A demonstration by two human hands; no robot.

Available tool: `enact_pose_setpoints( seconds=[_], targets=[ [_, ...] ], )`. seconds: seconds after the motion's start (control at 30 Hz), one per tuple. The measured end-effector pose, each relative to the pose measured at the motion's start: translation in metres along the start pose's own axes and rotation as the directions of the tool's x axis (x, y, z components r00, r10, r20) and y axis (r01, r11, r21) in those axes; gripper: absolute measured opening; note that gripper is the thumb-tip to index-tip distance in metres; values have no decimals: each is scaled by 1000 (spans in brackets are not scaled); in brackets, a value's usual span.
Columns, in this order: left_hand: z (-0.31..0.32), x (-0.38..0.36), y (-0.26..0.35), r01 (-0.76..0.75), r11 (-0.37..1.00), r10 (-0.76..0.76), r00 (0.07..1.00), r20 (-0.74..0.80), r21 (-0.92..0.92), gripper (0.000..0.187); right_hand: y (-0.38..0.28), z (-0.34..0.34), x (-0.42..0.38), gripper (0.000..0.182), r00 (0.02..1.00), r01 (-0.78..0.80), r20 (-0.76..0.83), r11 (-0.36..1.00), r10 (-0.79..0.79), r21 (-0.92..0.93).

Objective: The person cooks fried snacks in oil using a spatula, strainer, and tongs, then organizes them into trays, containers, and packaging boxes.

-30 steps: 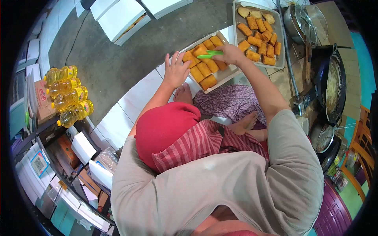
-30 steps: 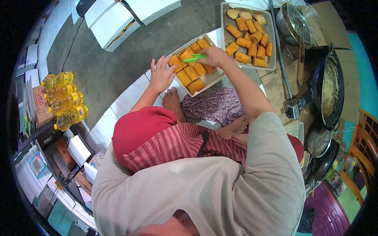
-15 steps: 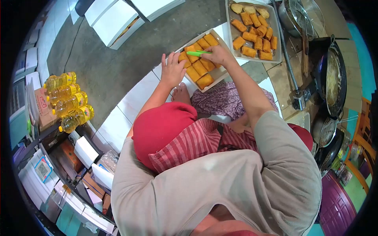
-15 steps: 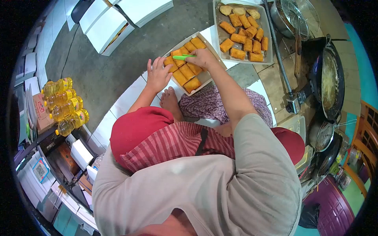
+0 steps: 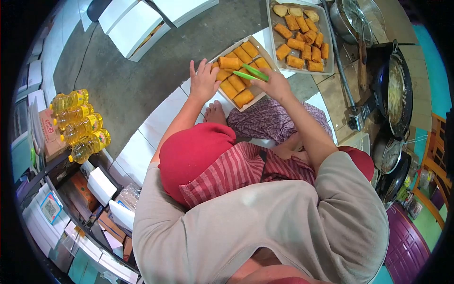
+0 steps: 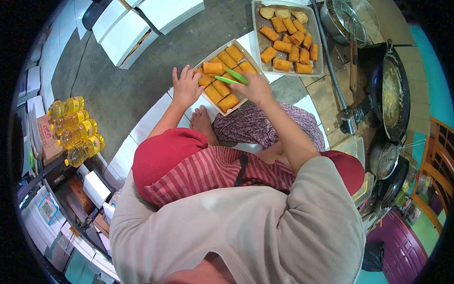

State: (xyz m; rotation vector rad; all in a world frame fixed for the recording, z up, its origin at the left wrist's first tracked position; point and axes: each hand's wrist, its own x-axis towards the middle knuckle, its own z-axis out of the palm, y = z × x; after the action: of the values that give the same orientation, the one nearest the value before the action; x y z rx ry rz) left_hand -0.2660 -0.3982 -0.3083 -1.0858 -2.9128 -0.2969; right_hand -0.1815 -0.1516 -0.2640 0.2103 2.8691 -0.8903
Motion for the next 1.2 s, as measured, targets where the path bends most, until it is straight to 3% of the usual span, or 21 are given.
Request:
enact_pose_setpoints(
  seconds=[0.03, 0.13, 0.23, 0.33, 0.43, 0.53, 0.73, 0.83, 0.93, 1.03, 1.2],
  targets=[
    [0, 0, 1, 10, 1000, -10, 1000, 2, 5, 42, -10, -10, 0, 50, 998, -37, 37, 995, 41, -95],
    [-1, 2, 3, 33, 999, -33, 999, -4, 7, 48, -15, -7, 15, 47, 993, 116, 46, 936, -107, -332],
    [-4, 4, 5, 61, 998, -60, 998, -14, 27, 54, -19, 9, 45, 45, 980, 192, 125, 878, -151, -439],
    [-3, 5, 6, 82, 996, -82, 996, -29, 19, 60, -23, 15, 62, 43, 971, 211, 187, 893, -146, -398],
    [-2, 5, 7, 103, 995, -103, 995, -17, 3, 66, -45, 18, 59, 42, 977, 23, 207, 935, 55, -355],
    [1, 2, 7, 132, 991, -133, 990, -42, -27, 73, -55, 20, 56, 42, 984, -46, 148, 943, 99, -330],
    [1, -2, 6, 130, 990, -133, 990, -43, -52, 76, -52, 16, 51, 44, 973, -85, 182, 953, 142, -291],
    [3, -3, 5, 91, 994, -95, 993, -67, -57, 73, -48, 25, 42, 46, 981, -40, 169, 955, 93, -295],
    [5, -5, 4, 71, 995, -77, 993, -95, -65, 64, -42, 27, 36, 46, 984, -100, 115, 950, 139, -295],
    [6, -7, 1, 1, 999, -5, 996, -89, -44, 50, -29, 22, 40, 47, 984, -121, 103, 974, 143, -190],
    [9, -10, 0, 5, 1000, -6, 996, -92, -5, 32, 4, 25, 64, 56, 957, -61, 281, 997, 72, -48]
  ],
)
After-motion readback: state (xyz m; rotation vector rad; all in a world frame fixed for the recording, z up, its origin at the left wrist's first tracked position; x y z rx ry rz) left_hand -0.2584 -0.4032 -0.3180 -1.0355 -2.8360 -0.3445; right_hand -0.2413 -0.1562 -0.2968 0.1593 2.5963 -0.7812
